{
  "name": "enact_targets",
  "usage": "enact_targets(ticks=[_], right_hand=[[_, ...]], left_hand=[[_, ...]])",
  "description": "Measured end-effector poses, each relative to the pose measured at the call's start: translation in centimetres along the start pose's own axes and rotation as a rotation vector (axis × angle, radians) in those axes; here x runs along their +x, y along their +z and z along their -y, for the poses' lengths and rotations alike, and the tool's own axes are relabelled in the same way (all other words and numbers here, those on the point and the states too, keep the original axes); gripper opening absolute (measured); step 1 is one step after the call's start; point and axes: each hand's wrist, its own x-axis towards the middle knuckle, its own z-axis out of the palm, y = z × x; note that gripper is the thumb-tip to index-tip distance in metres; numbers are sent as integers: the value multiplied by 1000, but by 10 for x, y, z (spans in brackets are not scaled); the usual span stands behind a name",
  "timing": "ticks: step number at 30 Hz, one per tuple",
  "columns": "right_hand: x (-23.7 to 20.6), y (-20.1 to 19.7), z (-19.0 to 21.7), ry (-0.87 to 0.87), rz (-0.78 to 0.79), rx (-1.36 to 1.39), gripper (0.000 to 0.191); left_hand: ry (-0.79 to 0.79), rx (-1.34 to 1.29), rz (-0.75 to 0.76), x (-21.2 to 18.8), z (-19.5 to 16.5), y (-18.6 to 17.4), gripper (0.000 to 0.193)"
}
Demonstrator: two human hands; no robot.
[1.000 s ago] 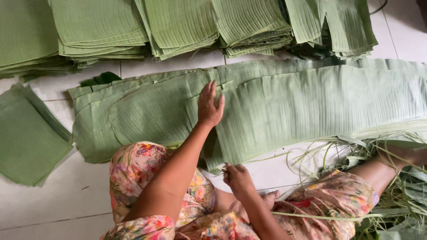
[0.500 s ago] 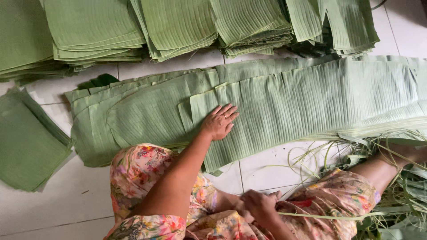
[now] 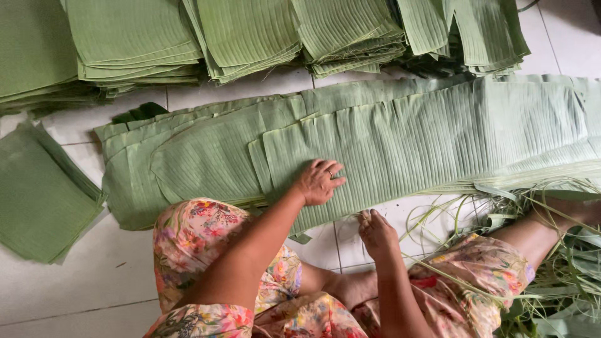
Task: The person sits on a tiled floor in front of large stacks of banana leaves. They take whole banana leaves, fold the leaf blade over, tear the leaf strip away from the central midrib by hand, smooth the folded leaf flat, and place it onto a growing stack of prepared leaf pieces.
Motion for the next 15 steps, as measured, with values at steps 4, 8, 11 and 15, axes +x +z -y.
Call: enact_targets(ticks=[4, 8, 11, 15], right_hand=[[19, 21, -6, -94, 12, -127, 17], [0, 28, 1, -380, -34, -399, 25], [-41, 39, 24, -524, 52, -297, 17], [-119, 34, 68, -565, 148, -161, 18]], left_hand=[[3, 25, -42, -2, -3, -2, 39], [-64, 7, 4, 0, -10, -6, 37], [-189, -9, -40, 3, -17, -14, 46], [-302, -7, -29, 7, -13, -32, 73]])
